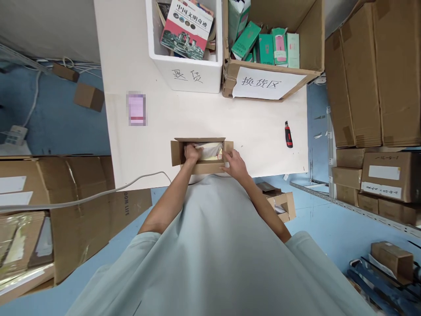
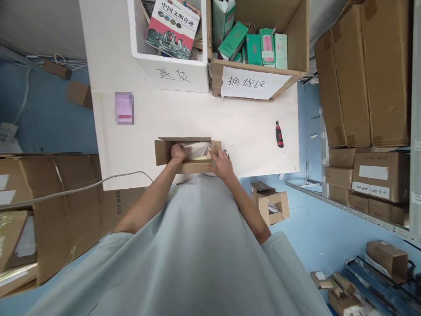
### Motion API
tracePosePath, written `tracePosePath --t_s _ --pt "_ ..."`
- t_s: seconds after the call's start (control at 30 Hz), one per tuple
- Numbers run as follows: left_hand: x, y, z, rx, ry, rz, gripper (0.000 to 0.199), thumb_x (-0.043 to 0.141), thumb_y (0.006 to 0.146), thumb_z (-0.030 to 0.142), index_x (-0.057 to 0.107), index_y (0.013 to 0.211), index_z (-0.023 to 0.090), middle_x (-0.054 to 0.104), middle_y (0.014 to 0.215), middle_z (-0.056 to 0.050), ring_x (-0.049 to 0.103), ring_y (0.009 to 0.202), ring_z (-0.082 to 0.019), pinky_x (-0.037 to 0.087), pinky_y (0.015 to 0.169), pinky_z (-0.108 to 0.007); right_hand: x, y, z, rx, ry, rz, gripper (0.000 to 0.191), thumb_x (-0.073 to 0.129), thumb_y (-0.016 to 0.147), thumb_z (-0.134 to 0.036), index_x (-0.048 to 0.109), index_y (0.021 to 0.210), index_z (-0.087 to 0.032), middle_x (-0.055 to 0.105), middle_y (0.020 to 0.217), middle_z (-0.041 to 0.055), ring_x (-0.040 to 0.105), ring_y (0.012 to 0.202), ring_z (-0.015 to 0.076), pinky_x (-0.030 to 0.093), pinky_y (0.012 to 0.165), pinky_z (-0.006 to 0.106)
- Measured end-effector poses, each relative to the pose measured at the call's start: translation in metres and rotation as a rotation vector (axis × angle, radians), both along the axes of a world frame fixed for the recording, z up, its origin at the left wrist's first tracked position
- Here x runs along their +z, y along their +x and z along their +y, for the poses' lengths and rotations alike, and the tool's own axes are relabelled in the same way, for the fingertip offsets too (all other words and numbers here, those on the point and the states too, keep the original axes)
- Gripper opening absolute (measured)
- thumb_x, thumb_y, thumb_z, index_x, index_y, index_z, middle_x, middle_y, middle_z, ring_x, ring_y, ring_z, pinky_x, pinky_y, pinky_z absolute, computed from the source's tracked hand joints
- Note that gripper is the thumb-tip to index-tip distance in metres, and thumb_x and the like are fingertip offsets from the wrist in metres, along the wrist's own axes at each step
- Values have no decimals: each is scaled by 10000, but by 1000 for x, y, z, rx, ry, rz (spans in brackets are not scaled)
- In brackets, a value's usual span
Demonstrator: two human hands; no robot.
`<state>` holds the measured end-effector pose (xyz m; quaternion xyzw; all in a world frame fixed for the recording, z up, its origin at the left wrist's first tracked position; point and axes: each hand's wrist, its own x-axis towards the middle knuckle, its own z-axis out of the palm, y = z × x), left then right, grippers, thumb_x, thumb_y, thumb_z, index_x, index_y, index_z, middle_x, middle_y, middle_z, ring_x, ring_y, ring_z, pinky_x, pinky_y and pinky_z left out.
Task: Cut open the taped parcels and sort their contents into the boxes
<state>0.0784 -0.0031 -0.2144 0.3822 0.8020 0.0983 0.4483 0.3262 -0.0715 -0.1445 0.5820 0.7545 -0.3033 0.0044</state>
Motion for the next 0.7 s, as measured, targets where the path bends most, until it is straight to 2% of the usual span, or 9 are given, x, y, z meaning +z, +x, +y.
tracePosePath --t_s 0.17,0.27,0.37,0.5,0.6,0.7 --pt "38 -4 -13 -44 55 55 235 875 884 297 783 1083 210 815 1160 -115 740 1175 -327 533 1121 -421 2 2 -1 -28 2 9 801 932 947 -354 604 1672 -262 586 1517 188 585 1403 371 600 1171 550" --pt "68 -3 -26 -134 231 104 103 802 948 292 768 1004 213 770 1133 -92 725 1043 -285 555 1039 -403 2 2 -2 -39 7 30 817 954 921 -345 614 1660 -263 591 1517 185 592 1411 373 598 1175 569" --pt "101 -3 -38 -224 412 117 75 754 982 293 757 979 218 718 1108 -75 693 982 -262 566 979 -402 10 1 -1 -82 -4 71 739 932 946 -374 652 1617 -243 625 1487 179 608 1411 369 597 1177 554" --pt "151 -9 -46 -336 606 79 47 758 980 274 759 971 227 681 1045 -61 678 985 -270 573 936 -418 36 0 6 -193 104 195 638 780 1071 -479 629 1630 -212 657 1519 180 612 1439 355 557 1231 517" --pt "190 -13 -42 -463 729 18 22 756 988 258 767 984 239 670 1023 -48 676 977 -265 580 910 -415 63 -1 15 -171 201 330 626 695 1118 -487 587 1665 -201 654 1607 163 610 1475 334 525 1253 473" --pt "220 -7 -32 -544 841 -19 23 741 1020 265 755 1023 246 668 1055 -39 679 1009 -254 594 941 -408 87 -1 21 -145 188 445 427 618 1147 -472 734 1483 -234 792 1408 91 728 1271 297 587 1097 396"
